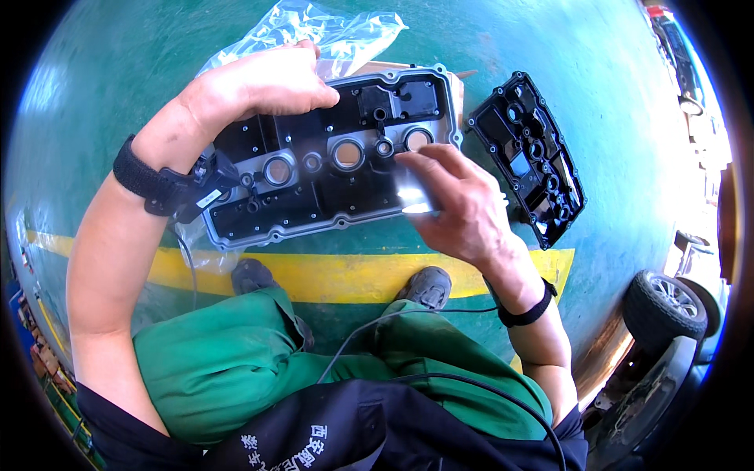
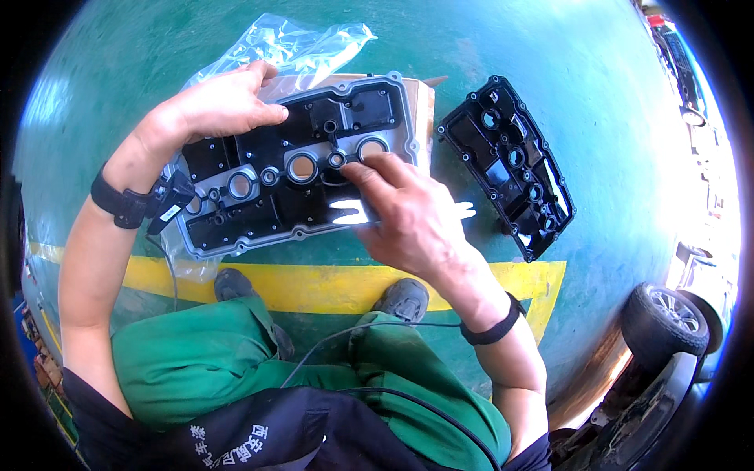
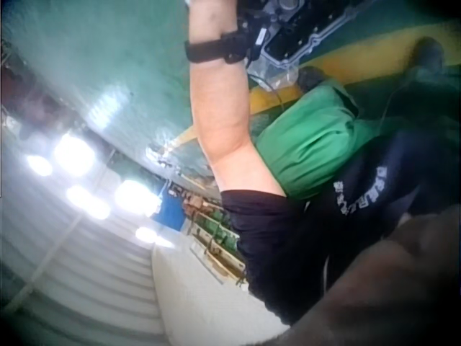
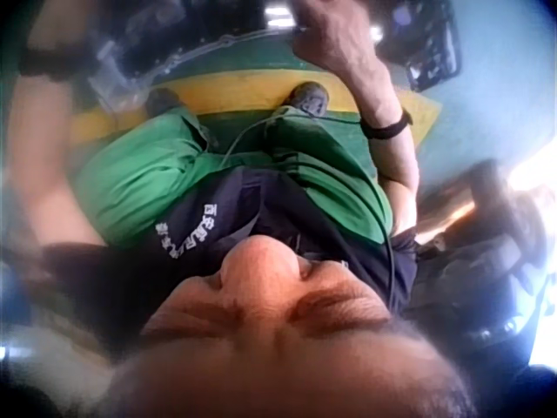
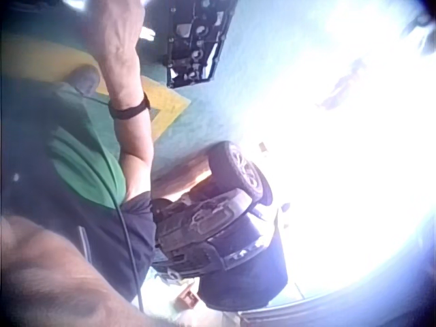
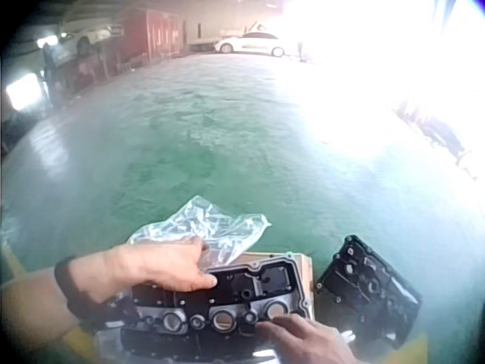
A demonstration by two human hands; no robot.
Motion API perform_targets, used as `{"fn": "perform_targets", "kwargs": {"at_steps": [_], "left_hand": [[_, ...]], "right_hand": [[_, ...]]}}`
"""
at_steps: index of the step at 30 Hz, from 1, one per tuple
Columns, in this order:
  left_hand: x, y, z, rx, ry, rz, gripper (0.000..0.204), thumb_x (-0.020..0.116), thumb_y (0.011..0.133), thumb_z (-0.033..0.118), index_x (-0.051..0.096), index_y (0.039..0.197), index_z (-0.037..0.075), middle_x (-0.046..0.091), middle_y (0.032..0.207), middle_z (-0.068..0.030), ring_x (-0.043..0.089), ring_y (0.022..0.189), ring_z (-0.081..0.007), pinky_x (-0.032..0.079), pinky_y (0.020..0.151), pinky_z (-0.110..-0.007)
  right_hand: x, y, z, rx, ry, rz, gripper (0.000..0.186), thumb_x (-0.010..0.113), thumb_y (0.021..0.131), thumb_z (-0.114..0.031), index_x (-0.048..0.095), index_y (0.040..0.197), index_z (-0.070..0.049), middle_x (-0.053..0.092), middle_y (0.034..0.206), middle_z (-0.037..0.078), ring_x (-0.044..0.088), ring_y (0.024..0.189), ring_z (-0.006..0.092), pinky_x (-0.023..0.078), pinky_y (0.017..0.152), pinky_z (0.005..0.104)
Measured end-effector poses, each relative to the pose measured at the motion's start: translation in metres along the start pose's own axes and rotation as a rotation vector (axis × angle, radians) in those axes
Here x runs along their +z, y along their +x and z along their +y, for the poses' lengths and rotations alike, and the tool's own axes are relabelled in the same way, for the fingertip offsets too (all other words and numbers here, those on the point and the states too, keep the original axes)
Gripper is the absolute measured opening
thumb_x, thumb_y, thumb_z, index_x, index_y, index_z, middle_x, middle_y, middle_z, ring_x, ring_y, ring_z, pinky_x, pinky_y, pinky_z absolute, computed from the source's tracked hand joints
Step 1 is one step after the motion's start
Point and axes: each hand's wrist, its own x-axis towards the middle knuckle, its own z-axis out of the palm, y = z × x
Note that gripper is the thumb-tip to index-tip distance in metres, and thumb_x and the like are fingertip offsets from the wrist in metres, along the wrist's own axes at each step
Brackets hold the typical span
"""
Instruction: The person prepares an engine cover by using a small tool to adjust a black component within the metal frame and then by hand positions a black rubber gasket along the inner rim.
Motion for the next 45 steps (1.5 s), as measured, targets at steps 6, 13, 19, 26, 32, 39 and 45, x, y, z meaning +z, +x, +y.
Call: {"fn": "perform_targets", "kwargs": {"at_steps": [6,13,19,26,32,39,45], "left_hand": [[-0.002,-0.001,0.001,-0.007,0.049,-0.012,0.080,0.068,0.093,0.038,0.041,0.150,-0.012,0.053,0.148,-0.0321,0.054,0.139,-0.0379,0.041,0.116,-0.037],[0.003,0.008,-0.001,-0.019,0.016,-0.024,0.080,0.068,0.093,0.038,0.041,0.150,-0.011,0.054,0.147,-0.0319,0.055,0.137,-0.0366,0.041,0.116,-0.037],[0.007,0.011,-0.003,-0.027,-0.015,-0.021,0.079,0.068,0.093,0.037,0.042,0.149,-0.012,0.055,0.145,-0.0327,0.056,0.136,-0.0368,0.042,0.115,-0.036],[0.007,0.016,-0.003,-0.024,0.005,-0.025,0.078,0.069,0.093,0.038,0.044,0.148,-0.011,0.057,0.142,-0.0332,0.060,0.131,-0.0374,0.045,0.112,-0.037],[0.003,0.013,-0.004,0.004,0.019,-0.008,0.078,0.069,0.094,0.038,0.043,0.149,-0.011,0.057,0.142,-0.0334,0.060,0.131,-0.0374,0.045,0.112,-0.037],[0.002,0.007,-0.008,-0.057,0.006,0.020,0.079,0.069,0.095,0.038,0.042,0.150,-0.011,0.057,0.143,-0.0329,0.058,0.134,-0.0368,0.043,0.114,-0.036],[-0.015,-0.003,0.001,-0.026,0.013,-0.008,0.081,0.069,0.094,0.039,0.042,0.151,-0.011,0.054,0.146,-0.0337,0.056,0.136,-0.0377,0.042,0.116,-0.036]], "right_hand": [[0.012,0.000,0.002,0.001,-0.163,-0.133,0.046,0.072,0.087,-0.015,0.068,0.133,-0.012,0.065,0.128,0.005,0.068,0.091,0.0253,0.060,0.075,0.0389],[0.018,0.001,-0.002,0.019,-0.179,-0.149,0.041,0.074,0.087,-0.007,0.068,0.127,-0.009,0.065,0.126,0.008,0.072,0.093,0.0287,0.062,0.072,0.0394],[0.020,0.002,-0.006,0.033,-0.155,-0.112,0.037,0.074,0.089,-0.007,0.068,0.125,-0.008,0.067,0.123,0.010,0.073,0.095,0.0292,0.063,0.073,0.0390],[0.018,0.000,-0.005,0.017,-0.175,-0.107,0.039,0.073,0.089,-0.005,0.068,0.127,-0.007,0.067,0.125,0.011,0.074,0.093,0.0298,0.063,0.073,0.0391],[0.013,-0.001,-0.002,0.030,-0.145,-0.074,0.039,0.073,0.087,-0.005,0.069,0.126,-0.008,0.068,0.126,0.010,0.073,0.092,0.0287,0.063,0.074,0.0387],[-0.009,-0.004,0.016,0.273,-0.040,0.170,0.037,0.074,0.077,0.001,0.070,0.112,-0.008,0.072,0.105,0.015,0.074,0.090,0.0361,0.061,0.077,0.0417],[-0.005,-0.021,0.045,0.457,-0.071,0.167,0.028,0.073,0.086,-0.007,0.071,0.114,-0.006,0.073,0.100,0.015,0.073,0.086,0.0348,0.059,0.075,0.0401]]}}
